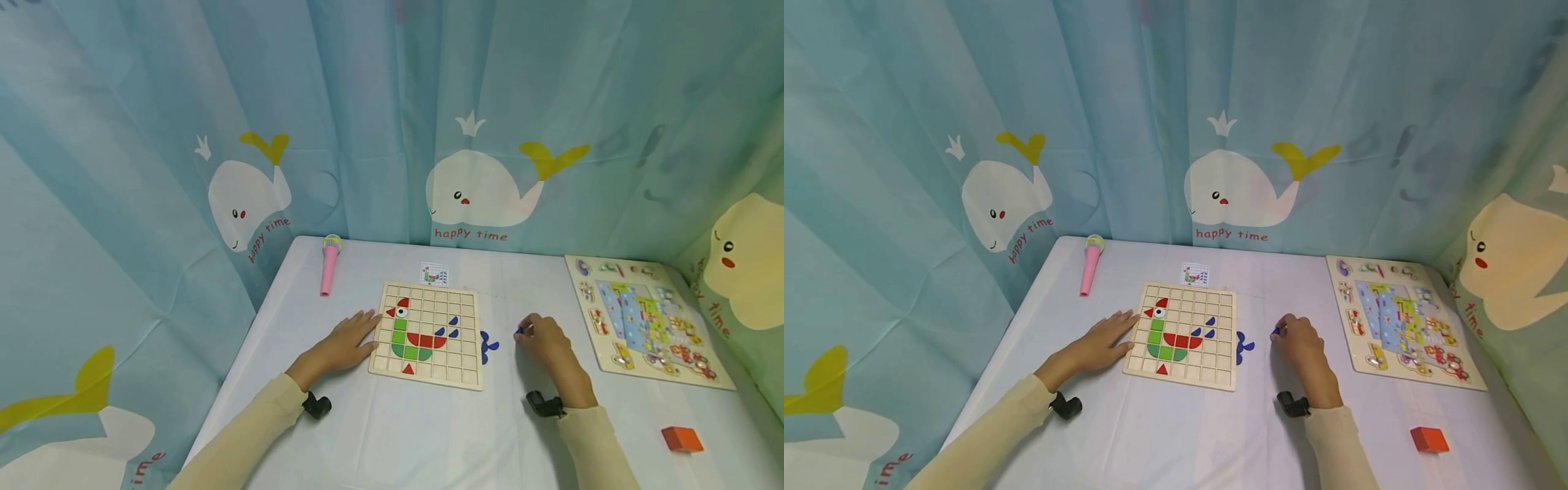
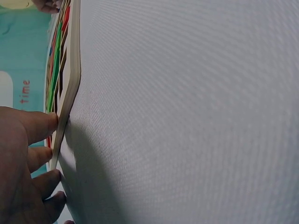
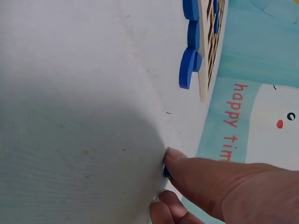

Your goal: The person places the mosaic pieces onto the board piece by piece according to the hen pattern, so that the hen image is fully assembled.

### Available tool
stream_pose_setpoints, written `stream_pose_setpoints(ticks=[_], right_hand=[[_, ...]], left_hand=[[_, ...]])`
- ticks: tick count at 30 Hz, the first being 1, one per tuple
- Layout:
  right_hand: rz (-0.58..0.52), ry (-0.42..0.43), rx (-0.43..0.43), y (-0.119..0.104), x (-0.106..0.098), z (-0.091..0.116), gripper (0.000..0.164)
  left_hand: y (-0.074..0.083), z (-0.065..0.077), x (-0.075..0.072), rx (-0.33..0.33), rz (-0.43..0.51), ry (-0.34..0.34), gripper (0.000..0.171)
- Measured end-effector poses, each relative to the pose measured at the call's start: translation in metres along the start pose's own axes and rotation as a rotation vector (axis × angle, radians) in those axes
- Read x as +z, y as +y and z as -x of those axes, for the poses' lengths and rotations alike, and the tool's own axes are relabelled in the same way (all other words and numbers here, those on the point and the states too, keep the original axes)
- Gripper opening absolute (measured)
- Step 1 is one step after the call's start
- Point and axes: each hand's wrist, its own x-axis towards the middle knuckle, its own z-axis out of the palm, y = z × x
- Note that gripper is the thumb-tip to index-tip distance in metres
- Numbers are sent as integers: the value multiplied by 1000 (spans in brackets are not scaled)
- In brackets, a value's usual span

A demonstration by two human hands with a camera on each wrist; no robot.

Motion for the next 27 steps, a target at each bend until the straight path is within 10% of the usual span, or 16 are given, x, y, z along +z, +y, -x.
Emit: stream_pose_setpoints(ticks=[14,27], right_hand=[[46,94,-82,-8,18,6,34],[57,89,-212,-74,42,35,27]], left_hand=[[-1,0,1,-2,-6,-5,65],[-1,0,2,4,0,16,64]])
